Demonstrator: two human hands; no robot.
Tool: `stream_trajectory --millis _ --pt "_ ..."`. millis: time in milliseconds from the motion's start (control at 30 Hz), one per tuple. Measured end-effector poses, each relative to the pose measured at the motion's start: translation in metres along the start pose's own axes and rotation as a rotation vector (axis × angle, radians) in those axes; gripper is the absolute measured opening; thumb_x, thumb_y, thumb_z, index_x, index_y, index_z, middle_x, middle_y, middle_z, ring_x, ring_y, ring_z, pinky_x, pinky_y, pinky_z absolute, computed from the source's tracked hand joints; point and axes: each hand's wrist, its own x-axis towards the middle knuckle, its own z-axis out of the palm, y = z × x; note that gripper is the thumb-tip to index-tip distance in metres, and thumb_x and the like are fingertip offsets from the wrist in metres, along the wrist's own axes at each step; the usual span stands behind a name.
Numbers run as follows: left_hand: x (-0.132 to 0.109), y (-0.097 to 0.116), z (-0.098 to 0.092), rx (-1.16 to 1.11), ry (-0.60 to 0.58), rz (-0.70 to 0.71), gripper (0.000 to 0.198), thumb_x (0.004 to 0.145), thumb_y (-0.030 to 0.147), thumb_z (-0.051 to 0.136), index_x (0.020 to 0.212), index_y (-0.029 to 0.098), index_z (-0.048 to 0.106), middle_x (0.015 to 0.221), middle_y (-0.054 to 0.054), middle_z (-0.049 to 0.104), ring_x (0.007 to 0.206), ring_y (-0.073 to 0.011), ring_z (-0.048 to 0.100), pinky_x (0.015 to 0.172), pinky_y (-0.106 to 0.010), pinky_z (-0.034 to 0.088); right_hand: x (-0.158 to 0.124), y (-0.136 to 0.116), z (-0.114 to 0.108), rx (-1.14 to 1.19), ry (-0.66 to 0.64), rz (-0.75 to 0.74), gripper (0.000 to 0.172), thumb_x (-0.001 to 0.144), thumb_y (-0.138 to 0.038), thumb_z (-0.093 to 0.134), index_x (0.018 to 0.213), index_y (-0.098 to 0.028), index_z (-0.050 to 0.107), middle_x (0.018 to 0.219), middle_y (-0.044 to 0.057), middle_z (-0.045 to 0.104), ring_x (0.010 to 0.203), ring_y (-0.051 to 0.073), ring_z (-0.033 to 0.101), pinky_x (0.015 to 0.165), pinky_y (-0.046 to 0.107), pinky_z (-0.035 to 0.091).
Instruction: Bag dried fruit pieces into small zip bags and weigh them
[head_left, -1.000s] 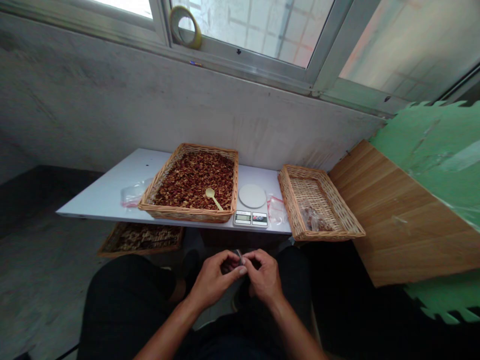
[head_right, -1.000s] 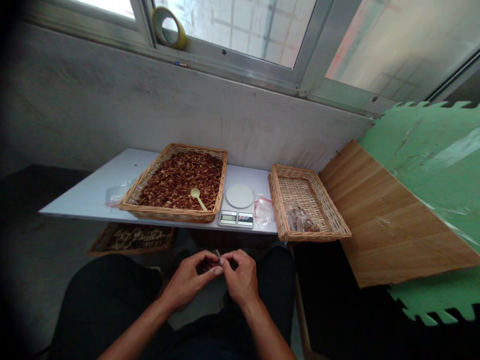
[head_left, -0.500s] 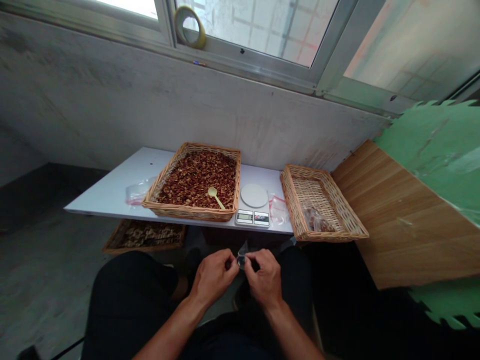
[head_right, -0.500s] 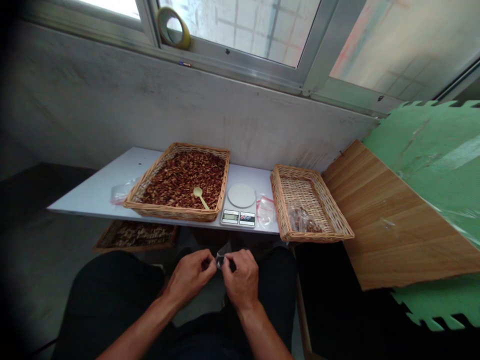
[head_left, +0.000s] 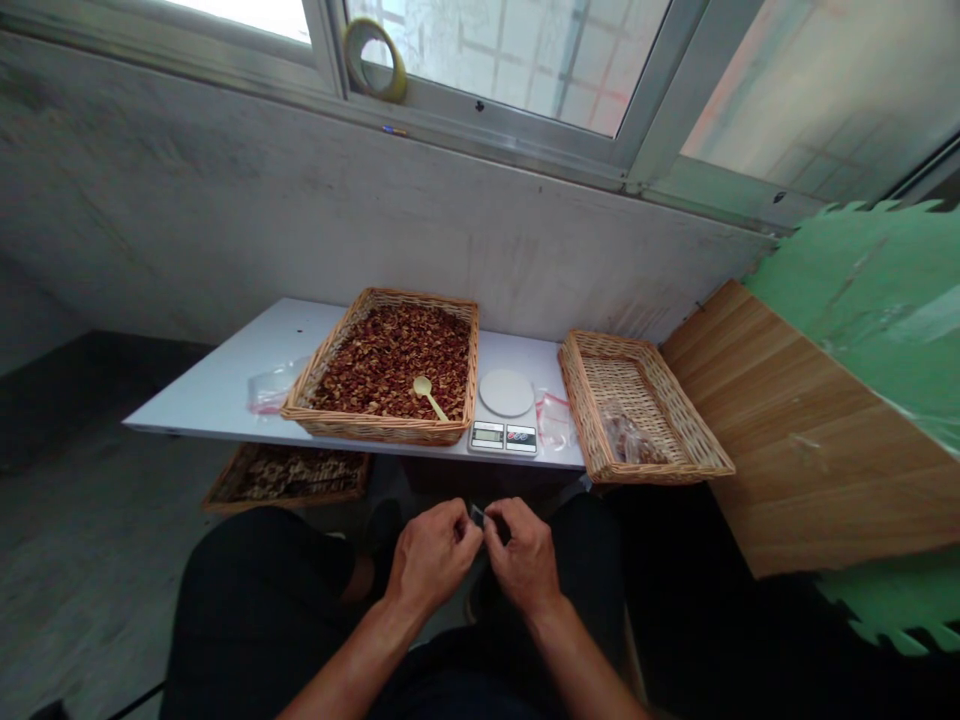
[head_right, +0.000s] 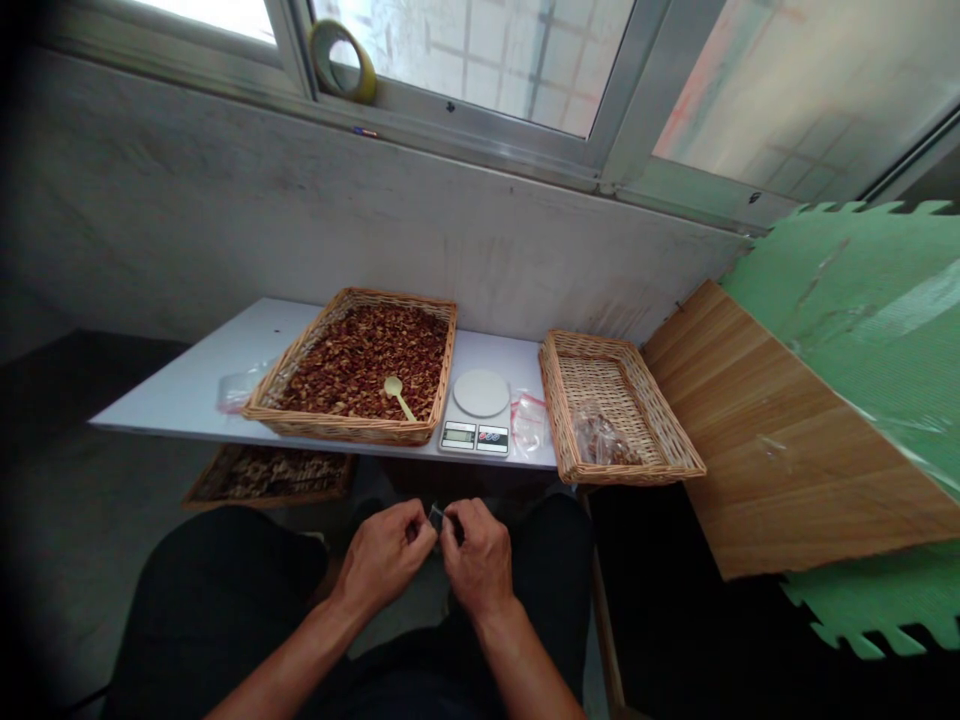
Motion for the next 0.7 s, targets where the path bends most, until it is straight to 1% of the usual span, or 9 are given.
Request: stream_trajectory --millis 233,333,400,467,500,567,600,633,700 --pt "-0.005 -0.007 0.003 0.035 0.041 -0.029 0.018 0.087 0.023 0.053 0.069 0.021 0.054 0.068 0.001 0.061 0.064 -0.0149 0.056 0.061 -0.027 0.032 -0.005 0.005 0.009 -0.067 0.039 0.025 0.016 0.091 -0.014 0.052 0.089 -0.021 0.066 0.084 0.005 0.063 0.077 0.019 0.061 0.074 0.028 0.046" --pt "-0.004 -0.01 0.0 -0.053 0.001 -0.008 0.02 0.089 0.026 0.053 0.07 0.021 0.055 0.068 0.0 0.061 0.064 -0.0152 0.057 0.061 -0.027 0.036 -0.002 0.004 0.01 -0.017 0.064 0.073 0.014 0.09 -0.015 0.052 0.087 -0.02 0.065 0.083 0.005 0.063 0.076 0.018 0.061 0.072 0.028 0.047" --pt "-0.004 -0.014 -0.003 -0.16 -0.037 0.036 0.017 0.091 0.029 0.054 0.077 0.021 0.06 0.074 -0.001 0.064 0.069 -0.0163 0.061 0.065 -0.027 0.042 0.0 0.006 0.01 0.081 0.074 0.149 0.012 0.088 -0.017 0.055 0.086 -0.02 0.066 0.083 0.004 0.065 0.074 0.017 0.062 0.069 0.026 0.048" --pt "-0.005 -0.022 -0.007 -0.25 -0.04 0.096 0.014 0.09 0.031 0.059 0.097 0.022 0.066 0.095 -0.005 0.07 0.088 -0.0202 0.066 0.079 -0.032 0.05 0.002 0.011 0.012 0.222 0.051 0.242 0.009 0.087 -0.02 0.057 0.085 -0.02 0.066 0.079 0.003 0.066 0.068 0.015 0.063 0.065 0.025 0.048" --pt "-0.005 -0.026 -0.007 -0.279 -0.031 0.127 0.026 0.087 0.033 0.064 0.11 0.022 0.065 0.11 -0.008 0.07 0.102 -0.0234 0.066 0.09 -0.036 0.05 0.002 0.014 0.013 0.307 0.026 0.287 0.007 0.086 -0.022 0.059 0.085 -0.02 0.066 0.076 0.002 0.067 0.065 0.015 0.063 0.062 0.024 0.048" --pt "-0.007 -0.036 -0.007 -0.332 -0.033 0.161 0.059 0.077 0.035 0.076 0.133 0.025 0.058 0.137 -0.011 0.061 0.128 -0.0297 0.055 0.11 -0.046 0.042 0.001 0.02 0.018 0.495 -0.028 0.369 0.007 0.084 -0.027 0.062 0.083 -0.02 0.064 0.07 0.0 0.066 0.06 0.014 0.063 0.057 0.023 0.048" --pt "-0.007 -0.041 -0.005 -0.375 -0.049 0.144 0.072 0.074 0.037 0.08 0.14 0.026 0.053 0.145 -0.012 0.055 0.135 -0.0317 0.05 0.114 -0.049 0.038 0.0 0.023 0.021 0.588 -0.049 0.405 0.01 0.083 -0.029 0.065 0.082 -0.02 0.063 0.068 -0.001 0.065 0.058 0.014 0.062 0.055 0.023 0.048" --pt "-0.007 -0.045 -0.003 -0.441 -0.074 0.093 0.079 0.073 0.04 0.081 0.144 0.026 0.049 0.15 -0.013 0.05 0.139 -0.0327 0.047 0.115 -0.051 0.037 0.0 0.025 0.024 0.672 -0.061 0.437 0.013 0.081 -0.031 0.067 0.081 -0.019 0.062 0.066 -0.002 0.064 0.056 0.013 0.061 0.053 0.022 0.048" --pt "-0.007 -0.053 0.004 -0.645 -0.14 -0.092 0.08 0.078 0.048 0.078 0.147 0.024 0.044 0.152 -0.017 0.047 0.136 -0.0327 0.051 0.109 -0.051 0.045 -0.001 0.027 0.028 0.793 -0.056 0.493 0.02 0.078 -0.035 0.071 0.081 -0.019 0.06 0.064 -0.003 0.061 0.052 0.012 0.058 0.049 0.021 0.047"
